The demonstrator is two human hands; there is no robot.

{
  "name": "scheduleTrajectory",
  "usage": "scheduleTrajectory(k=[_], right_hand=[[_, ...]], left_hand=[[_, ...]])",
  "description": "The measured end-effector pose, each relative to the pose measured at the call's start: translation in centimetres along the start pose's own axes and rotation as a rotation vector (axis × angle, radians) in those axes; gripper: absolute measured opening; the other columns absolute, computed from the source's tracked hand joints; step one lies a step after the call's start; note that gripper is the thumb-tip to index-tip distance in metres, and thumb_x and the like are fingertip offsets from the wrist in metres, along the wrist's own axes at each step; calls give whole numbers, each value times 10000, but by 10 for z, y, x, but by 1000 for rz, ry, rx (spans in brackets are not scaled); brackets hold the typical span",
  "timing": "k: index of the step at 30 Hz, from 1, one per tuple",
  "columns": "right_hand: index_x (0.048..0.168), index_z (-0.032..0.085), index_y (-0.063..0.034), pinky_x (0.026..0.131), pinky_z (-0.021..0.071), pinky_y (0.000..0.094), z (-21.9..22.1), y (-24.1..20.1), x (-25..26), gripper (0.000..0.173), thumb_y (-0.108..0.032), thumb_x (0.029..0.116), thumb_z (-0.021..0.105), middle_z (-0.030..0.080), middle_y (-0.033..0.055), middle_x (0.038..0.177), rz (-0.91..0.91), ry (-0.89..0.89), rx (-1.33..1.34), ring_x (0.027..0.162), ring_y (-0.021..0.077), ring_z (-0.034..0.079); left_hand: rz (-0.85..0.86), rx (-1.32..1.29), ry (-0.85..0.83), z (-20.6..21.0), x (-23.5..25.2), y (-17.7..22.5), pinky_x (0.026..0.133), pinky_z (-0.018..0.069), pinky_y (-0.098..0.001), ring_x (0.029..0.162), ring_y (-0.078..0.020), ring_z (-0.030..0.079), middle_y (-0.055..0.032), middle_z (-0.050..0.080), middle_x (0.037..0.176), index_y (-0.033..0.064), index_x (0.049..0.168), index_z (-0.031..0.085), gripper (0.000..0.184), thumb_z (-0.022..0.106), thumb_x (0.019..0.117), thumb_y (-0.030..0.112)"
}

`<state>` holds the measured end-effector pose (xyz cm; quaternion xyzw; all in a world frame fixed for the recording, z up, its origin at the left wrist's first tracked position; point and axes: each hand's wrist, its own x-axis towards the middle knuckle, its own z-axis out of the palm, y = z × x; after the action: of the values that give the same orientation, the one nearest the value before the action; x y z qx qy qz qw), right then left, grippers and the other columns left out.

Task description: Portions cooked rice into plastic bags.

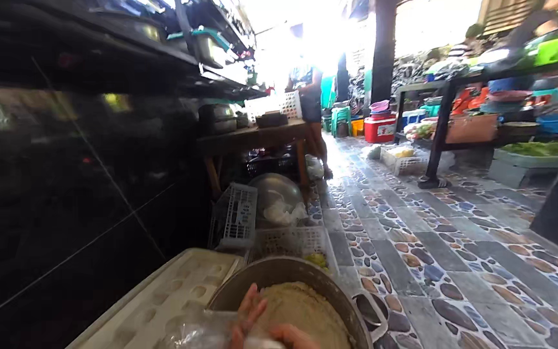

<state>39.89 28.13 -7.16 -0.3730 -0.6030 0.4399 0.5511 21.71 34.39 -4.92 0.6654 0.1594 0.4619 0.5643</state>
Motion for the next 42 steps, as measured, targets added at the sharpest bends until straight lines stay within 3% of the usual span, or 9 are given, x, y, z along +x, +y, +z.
scheduleTrajectory(k=[5, 7, 16, 21, 24, 26, 29, 34, 42], right_hand=[[1316, 524, 65, 883, 606, 410, 1, -25, -2, 382, 35, 940, 584, 732, 109, 1065, 167, 180, 393, 946, 180, 723], [1325, 523, 40, 901, 598, 406, -2, -30, 2, 374, -53, 969, 588, 729, 90, 1078, 200, 149, 469, 963, 171, 717], [893, 691, 16, 684, 584, 268, 4, -25, 4, 132, -106, 939, 713, 693, 47, 792, 114, 265, -122, 713, 76, 672], [785, 678, 43, 924, 516, 225, 4, -25, 11, 220, -100, 949, 646, 632, 127, 1112, -40, 243, -80, 1087, 101, 593], [969, 678, 74, 1061, 481, 299, -5, -29, 16, 195, -104, 937, 605, 545, 210, 1367, 11, 170, -90, 1292, 182, 528], [1253, 596, 56, 1092, 469, 387, -19, -24, 19, 394, -213, 966, 615, 474, 215, 1481, 174, 204, -137, 1354, 246, 499], [1476, 433, -39, 981, 536, 453, -50, -12, 25, 542, -210, 980, 570, 493, 157, 1478, 302, 560, -1, 1269, 254, 569], [1402, 466, -53, 823, 578, 432, -93, -30, 20, 380, -170, 1041, 499, 568, 133, 1327, 243, 869, 192, 1070, 252, 656], [1225, 617, -25, 793, 576, 424, -111, -25, -3, 490, -383, 1123, 299, 728, 111, 1062, 467, 467, 78, 941, 242, 707]], left_hand=[[-119, 17, 204, 2, -19, 21, 979, 549, -326, 1143, -91, 628, -5, 630, 1283, -36, 1461, 391, 790, 755, 908, 396], [-185, 49, 215, 8, -18, 22, 925, 593, -337, 1020, -92, 701, 6, 729, 1138, 4, 1264, 620, 355, 690, 972, 195], [-147, 400, 332, 19, -20, 11, 770, 562, -229, 833, -30, 649, -9, 701, 873, 19, 785, 733, 218, 778, 895, 203], [-83, 94, 256, 27, -21, 14, 908, 583, -276, 991, -33, 678, 31, 723, 1070, 9, 1093, 712, 215, 692, 971, 184], [-246, -120, 128, 33, -23, 15, 989, 555, -305, 1077, -35, 665, 70, 693, 1168, 16, 1334, 481, 652, 780, 881, 379], [-573, -306, 251, 43, -17, -1, 874, 608, -364, 935, -142, 722, -43, 739, 1011, -5, 1228, 584, 378, 708, 945, 214], [-916, -701, 389, 53, -12, -36, 832, 608, -408, 937, -215, 717, -114, 724, 1023, 49, 1225, 603, 412, 403, 1092, 384], [-839, -766, 473, 63, -7, -38, 799, 612, -402, 910, -230, 722, -131, 725, 1000, 52, 1198, 621, 441, 389, 1088, 411], [-890, -690, 535, 63, -11, -67, 752, 609, -406, 856, -231, 716, -132, 717, 964, 53, 1177, 626, 457, 404, 1079, 440]])
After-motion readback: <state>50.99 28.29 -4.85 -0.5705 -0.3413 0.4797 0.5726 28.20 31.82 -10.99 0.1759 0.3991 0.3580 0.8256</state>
